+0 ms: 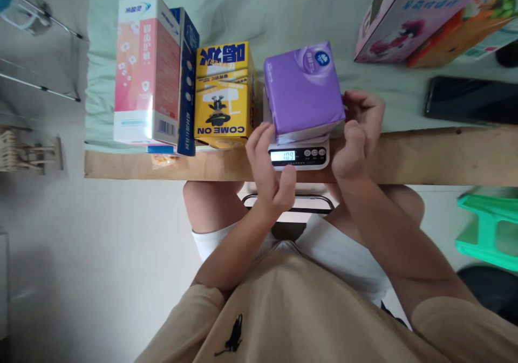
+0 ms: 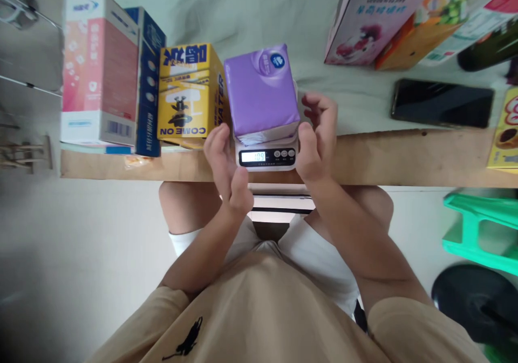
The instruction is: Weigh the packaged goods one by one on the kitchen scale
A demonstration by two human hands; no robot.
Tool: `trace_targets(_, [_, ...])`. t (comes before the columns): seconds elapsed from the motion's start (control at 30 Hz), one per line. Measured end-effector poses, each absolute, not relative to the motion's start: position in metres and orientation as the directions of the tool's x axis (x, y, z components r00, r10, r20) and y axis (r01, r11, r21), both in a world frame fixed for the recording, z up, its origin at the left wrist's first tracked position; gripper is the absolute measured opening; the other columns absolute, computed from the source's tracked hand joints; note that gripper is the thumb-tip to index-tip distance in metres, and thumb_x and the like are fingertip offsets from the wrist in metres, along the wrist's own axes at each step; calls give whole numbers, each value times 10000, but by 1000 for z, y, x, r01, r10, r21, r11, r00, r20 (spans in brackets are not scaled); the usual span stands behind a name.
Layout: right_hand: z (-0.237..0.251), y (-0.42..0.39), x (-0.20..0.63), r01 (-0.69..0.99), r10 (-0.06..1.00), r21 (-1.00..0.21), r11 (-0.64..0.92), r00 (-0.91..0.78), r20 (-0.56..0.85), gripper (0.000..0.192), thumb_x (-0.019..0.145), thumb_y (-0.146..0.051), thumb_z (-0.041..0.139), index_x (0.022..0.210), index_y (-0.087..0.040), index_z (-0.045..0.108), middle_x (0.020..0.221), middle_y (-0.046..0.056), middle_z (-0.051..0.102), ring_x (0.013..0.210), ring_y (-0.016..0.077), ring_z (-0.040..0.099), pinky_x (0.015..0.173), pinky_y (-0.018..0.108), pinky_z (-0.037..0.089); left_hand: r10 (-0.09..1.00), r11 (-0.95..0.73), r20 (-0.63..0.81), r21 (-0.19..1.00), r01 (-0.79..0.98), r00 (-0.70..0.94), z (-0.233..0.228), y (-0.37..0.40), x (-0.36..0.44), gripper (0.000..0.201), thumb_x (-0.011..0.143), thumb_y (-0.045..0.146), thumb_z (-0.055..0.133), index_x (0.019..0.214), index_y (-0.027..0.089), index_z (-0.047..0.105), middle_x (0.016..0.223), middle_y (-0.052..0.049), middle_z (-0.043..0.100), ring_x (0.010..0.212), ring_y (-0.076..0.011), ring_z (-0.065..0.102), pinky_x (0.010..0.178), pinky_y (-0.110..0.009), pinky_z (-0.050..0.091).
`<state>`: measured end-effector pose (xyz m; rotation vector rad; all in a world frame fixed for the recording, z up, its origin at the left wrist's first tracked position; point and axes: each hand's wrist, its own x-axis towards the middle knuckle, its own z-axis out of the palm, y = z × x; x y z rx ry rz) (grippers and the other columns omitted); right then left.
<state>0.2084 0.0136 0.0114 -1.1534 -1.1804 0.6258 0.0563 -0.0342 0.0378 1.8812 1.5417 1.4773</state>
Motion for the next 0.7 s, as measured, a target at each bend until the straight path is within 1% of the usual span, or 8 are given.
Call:
trace_targets(0.1, [10, 14, 207, 142, 892, -921, 362, 235, 386, 501, 934, -484, 425, 1398, -298, 454, 1438, 91, 531, 1367, 212, 556, 1186, 420, 474, 897, -340, 436, 779, 528, -66, 42, -28, 69, 644, 1012, 631, 243, 1574, 316, 255, 1610, -130, 374, 1583, -275, 350, 1304, -505, 360])
trace_targets(0.2, [17, 12, 206, 167, 909, -913, 373, 129, 395, 562, 965, -570, 411, 1500, -403, 377, 1548, 21, 452, 1489, 218, 468, 1261, 445, 416, 923, -320, 382, 829, 459, -45, 42, -22, 76, 655, 1019, 624, 239, 1609, 344, 188, 1693, -111, 262, 1634, -274, 255, 1343, -525, 293])
trace_targets(0.33, [31, 8, 204, 201, 910, -894, 400, 27, 413, 561, 991, -581, 424, 1536, -457, 398, 1628, -62, 394, 1589, 216, 338, 1361, 472, 266, 934, -304, 356, 827, 472, -22, 39, -18, 76, 656, 1010, 649, 252, 1615, 412, 161, 1708, -50, 252, 1656, -250, 210, 1352, -516, 281])
trace_targets(0.4, [37, 6, 202, 215, 902, -885, 413, 37, 430, 541, 998, -565, 424, 1526, -446, 436, 1631, -70, 407, 1593, 215, 333, 1372, 480, 248, 934, -303, 356, 814, 496, -15, 43, -17, 74, 662, 1004, 666, 250, 1613, 419, 170, 1703, -41, 265, 1653, -238, 223, 1356, -497, 281])
trace_targets(0.5, [51, 5, 195, 231, 877, -864, 448, 74, 475, 516, 1010, -526, 410, 1514, -430, 461, 1620, -70, 428, 1585, 220, 350, 1371, 502, 254, 931, -321, 364, 801, 505, 16, 63, -17, 70, 682, 1002, 683, 221, 1605, 366, 212, 1706, -62, 264, 1661, -235, 197, 1381, -485, 249])
trace_targets(0.6, [76, 5, 180, 250, 856, -841, 480, 76, 512, 478, 1018, -490, 381, 1486, -438, 469, 1620, -79, 424, 1594, 202, 333, 1378, 460, 258, 907, -364, 420, 768, 527, 15, 91, -16, 58, 696, 1000, 697, 186, 1570, 310, 283, 1704, -75, 280, 1661, -229, 198, 1406, -477, 222])
trace_targets(0.63, [86, 5, 173, 242, 854, -837, 491, 60, 518, 470, 1017, -471, 379, 1474, -420, 475, 1619, -74, 422, 1602, 195, 318, 1383, 443, 253, 896, -368, 444, 749, 550, -5, 99, -14, 50, 690, 1000, 702, 186, 1547, 304, 326, 1689, -70, 317, 1649, -228, 239, 1407, -475, 242])
trace_targets(0.7, [104, 9, 158, 208, 859, -841, 499, 11, 512, 462, 1016, -411, 354, 1459, -365, 480, 1613, -56, 423, 1609, 179, 304, 1386, 419, 250, 881, -350, 468, 735, 581, -62, 111, -7, 29, 654, 1001, 702, 196, 1495, 329, 409, 1643, -34, 409, 1602, -232, 352, 1372, -482, 352])
